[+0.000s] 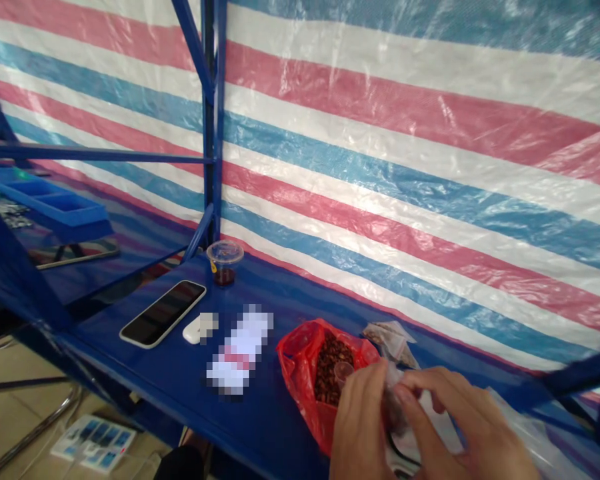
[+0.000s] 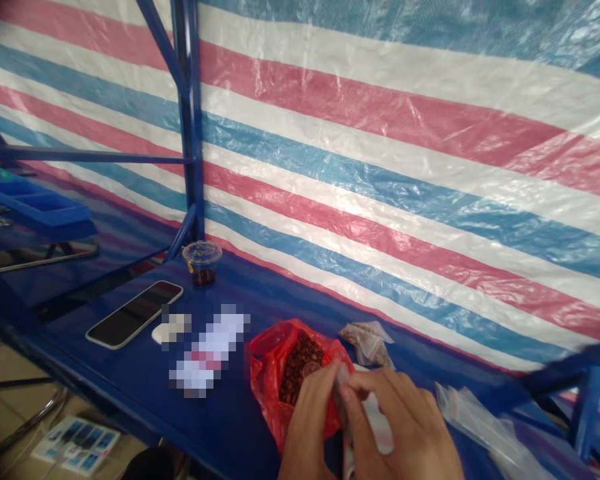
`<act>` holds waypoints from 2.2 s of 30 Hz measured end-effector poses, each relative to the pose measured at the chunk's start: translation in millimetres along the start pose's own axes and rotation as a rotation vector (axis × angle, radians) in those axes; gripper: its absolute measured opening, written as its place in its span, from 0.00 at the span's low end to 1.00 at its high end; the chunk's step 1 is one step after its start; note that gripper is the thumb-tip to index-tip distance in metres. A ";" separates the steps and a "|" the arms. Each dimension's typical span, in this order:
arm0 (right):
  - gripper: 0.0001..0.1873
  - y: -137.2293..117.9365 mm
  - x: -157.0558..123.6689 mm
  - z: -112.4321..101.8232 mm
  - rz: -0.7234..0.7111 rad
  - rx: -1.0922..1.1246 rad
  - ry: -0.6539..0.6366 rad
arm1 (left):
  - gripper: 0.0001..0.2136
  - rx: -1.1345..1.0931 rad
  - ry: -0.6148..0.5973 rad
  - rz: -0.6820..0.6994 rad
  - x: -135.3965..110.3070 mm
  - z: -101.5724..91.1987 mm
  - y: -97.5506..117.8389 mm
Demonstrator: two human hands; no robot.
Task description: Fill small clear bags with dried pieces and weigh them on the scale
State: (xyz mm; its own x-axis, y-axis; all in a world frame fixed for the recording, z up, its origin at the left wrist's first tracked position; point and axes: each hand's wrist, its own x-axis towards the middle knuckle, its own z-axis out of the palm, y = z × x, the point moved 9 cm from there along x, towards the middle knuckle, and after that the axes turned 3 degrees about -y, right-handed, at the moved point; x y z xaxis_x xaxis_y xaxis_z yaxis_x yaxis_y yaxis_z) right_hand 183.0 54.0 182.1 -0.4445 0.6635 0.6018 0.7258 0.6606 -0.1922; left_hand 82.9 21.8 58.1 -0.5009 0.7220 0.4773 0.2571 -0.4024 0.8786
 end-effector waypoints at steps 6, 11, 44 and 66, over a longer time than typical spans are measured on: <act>0.18 -19.1 15.1 51.1 0.085 0.207 -0.026 | 0.25 -0.283 0.116 -0.423 24.2 -32.0 -43.8; 0.20 15.4 -20.3 102.0 0.140 0.049 -0.059 | 0.26 -0.079 0.201 -0.420 35.7 -66.3 -51.9; 0.28 -3.4 -20.3 145.1 0.163 0.158 -0.243 | 0.15 0.091 -0.112 -0.504 59.0 -79.2 -69.5; 0.25 -33.8 -9.7 88.5 -0.075 0.387 -0.121 | 0.11 0.213 -0.123 -0.239 56.0 -56.7 -47.5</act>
State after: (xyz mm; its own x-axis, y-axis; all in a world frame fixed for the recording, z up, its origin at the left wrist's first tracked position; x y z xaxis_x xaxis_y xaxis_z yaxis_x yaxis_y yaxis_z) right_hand 116.3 56.3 114.2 -0.5641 0.6299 0.5338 0.4480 0.7766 -0.4429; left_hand -4.2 49.4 42.2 -0.4678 0.8495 0.2439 0.3178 -0.0958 0.9433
